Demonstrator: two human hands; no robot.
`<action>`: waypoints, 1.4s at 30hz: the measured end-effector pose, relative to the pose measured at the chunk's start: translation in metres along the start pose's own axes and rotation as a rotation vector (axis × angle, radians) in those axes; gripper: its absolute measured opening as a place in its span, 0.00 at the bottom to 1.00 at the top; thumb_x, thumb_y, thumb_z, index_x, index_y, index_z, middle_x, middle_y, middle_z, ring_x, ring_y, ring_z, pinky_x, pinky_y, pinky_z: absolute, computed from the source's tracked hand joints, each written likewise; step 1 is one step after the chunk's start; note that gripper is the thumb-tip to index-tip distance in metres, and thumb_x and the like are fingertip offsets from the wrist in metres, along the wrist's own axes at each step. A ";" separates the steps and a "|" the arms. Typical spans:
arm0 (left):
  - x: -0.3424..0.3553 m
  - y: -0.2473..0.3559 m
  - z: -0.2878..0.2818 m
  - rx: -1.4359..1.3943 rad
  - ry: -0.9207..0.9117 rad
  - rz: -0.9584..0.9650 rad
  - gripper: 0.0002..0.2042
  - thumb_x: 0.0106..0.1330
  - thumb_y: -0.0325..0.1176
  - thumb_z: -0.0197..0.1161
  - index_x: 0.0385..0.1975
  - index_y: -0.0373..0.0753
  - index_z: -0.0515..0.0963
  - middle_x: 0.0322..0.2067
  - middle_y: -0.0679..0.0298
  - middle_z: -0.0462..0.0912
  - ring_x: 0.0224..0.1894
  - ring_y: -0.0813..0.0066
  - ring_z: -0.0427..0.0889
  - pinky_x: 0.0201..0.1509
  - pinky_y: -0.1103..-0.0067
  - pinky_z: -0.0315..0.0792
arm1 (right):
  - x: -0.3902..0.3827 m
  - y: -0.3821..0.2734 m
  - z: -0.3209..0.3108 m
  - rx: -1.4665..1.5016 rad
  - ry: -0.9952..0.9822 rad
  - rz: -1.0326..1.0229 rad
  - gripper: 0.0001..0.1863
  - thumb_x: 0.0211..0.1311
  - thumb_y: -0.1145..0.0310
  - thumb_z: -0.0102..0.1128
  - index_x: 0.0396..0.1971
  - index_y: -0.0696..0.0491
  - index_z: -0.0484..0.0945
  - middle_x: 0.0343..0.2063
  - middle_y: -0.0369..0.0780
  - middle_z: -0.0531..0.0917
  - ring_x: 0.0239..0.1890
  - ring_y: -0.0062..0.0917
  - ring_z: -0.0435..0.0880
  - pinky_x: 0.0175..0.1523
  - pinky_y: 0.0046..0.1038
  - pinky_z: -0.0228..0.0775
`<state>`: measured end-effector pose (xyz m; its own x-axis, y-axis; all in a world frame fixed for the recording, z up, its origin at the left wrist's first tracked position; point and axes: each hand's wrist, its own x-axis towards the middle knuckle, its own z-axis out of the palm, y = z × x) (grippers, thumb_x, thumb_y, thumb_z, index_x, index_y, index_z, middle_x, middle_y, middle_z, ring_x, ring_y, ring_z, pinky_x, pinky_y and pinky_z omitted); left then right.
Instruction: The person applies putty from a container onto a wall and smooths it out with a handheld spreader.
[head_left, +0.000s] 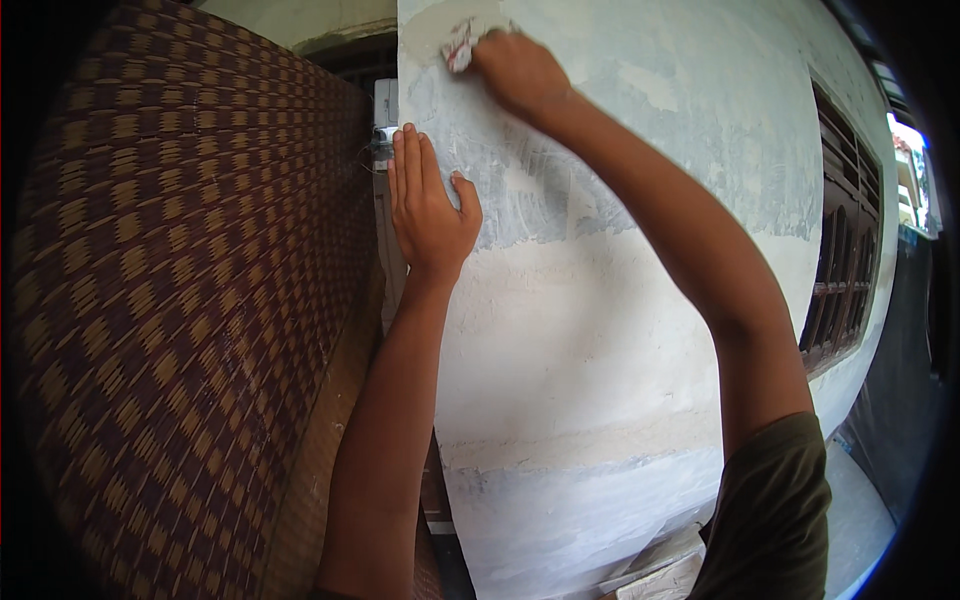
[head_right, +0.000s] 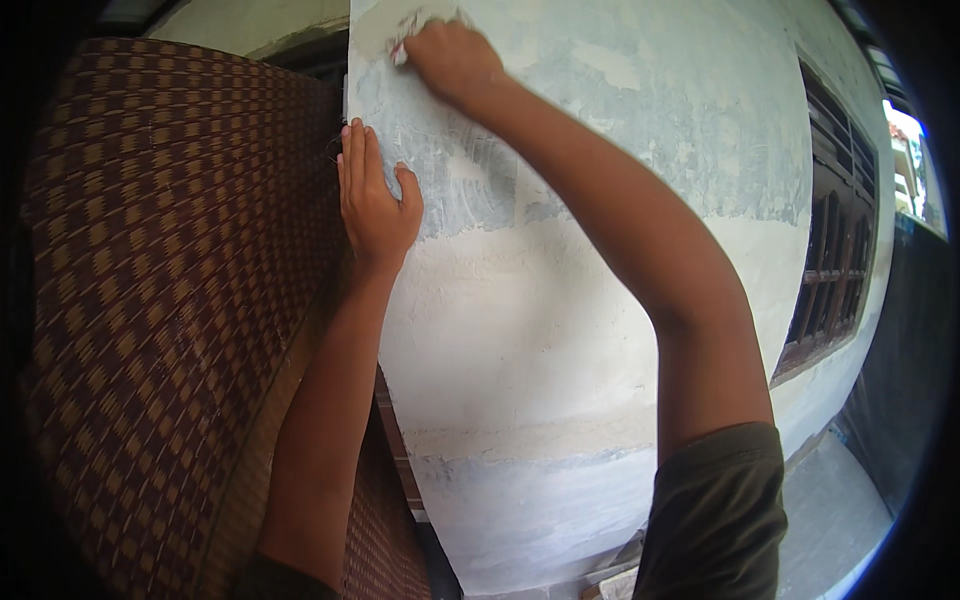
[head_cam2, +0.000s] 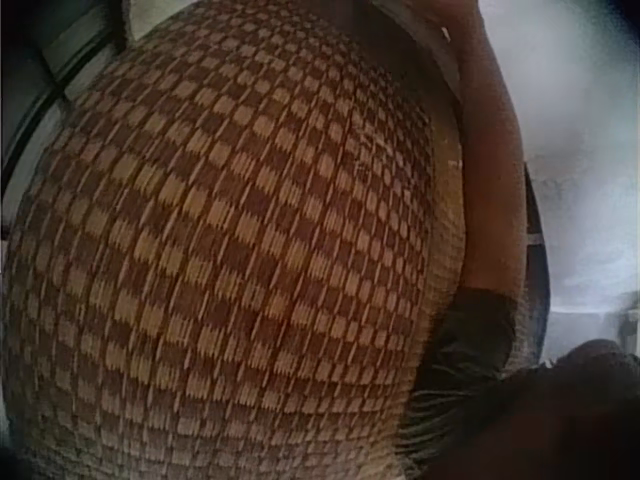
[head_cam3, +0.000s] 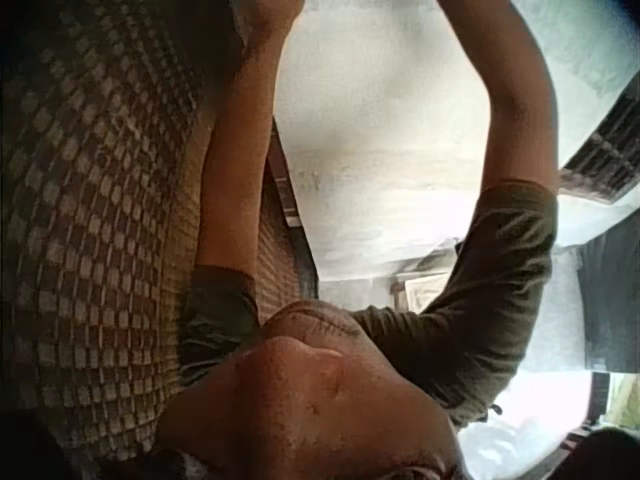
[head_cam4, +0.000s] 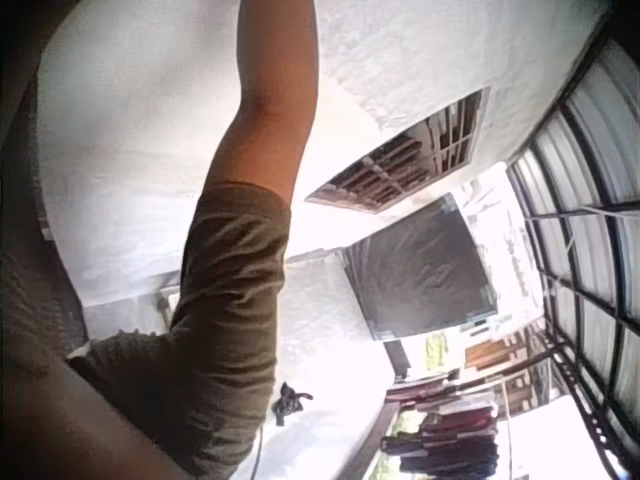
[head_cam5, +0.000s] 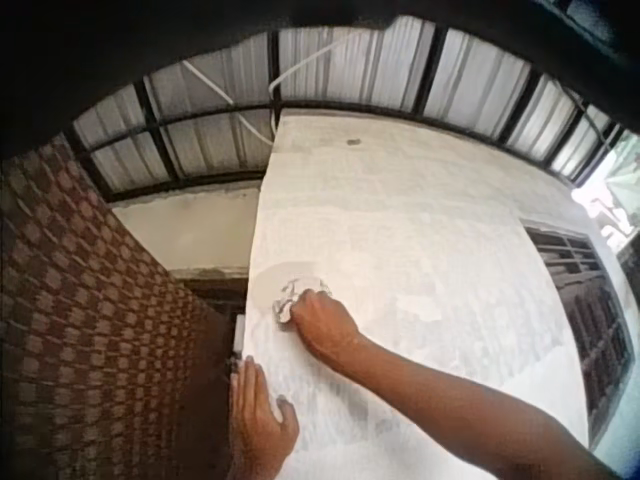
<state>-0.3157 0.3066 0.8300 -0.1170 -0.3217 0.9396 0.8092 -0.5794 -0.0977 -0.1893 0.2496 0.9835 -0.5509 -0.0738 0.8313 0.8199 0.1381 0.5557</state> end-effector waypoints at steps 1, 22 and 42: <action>0.000 -0.001 -0.001 0.001 0.005 -0.002 0.26 0.59 0.27 0.53 0.59 0.20 0.66 0.64 0.40 0.64 0.70 0.46 0.59 0.71 0.56 0.56 | -0.018 -0.012 0.006 0.013 0.047 -0.033 0.08 0.58 0.73 0.54 0.34 0.56 0.81 0.36 0.49 0.81 0.41 0.42 0.83 0.42 0.38 0.78; -0.001 -0.003 -0.005 0.015 -0.009 -0.012 0.27 0.60 0.28 0.53 0.59 0.21 0.66 0.65 0.40 0.63 0.70 0.46 0.59 0.71 0.56 0.56 | 0.003 -0.051 -0.007 0.162 0.165 -0.040 0.09 0.53 0.76 0.57 0.35 0.57 0.80 0.34 0.51 0.81 0.39 0.44 0.83 0.42 0.40 0.77; 0.000 0.001 -0.001 -0.004 0.005 0.005 0.26 0.60 0.28 0.53 0.59 0.22 0.66 0.64 0.39 0.63 0.69 0.44 0.59 0.70 0.55 0.56 | 0.034 -0.033 0.023 -0.003 0.072 -0.016 0.09 0.60 0.69 0.55 0.32 0.57 0.81 0.35 0.49 0.81 0.40 0.41 0.83 0.41 0.38 0.78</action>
<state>-0.3156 0.3057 0.8295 -0.1158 -0.3288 0.9373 0.8076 -0.5804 -0.1039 -0.2386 0.2648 0.9934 -0.5511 -0.1469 0.8214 0.8118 0.1336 0.5685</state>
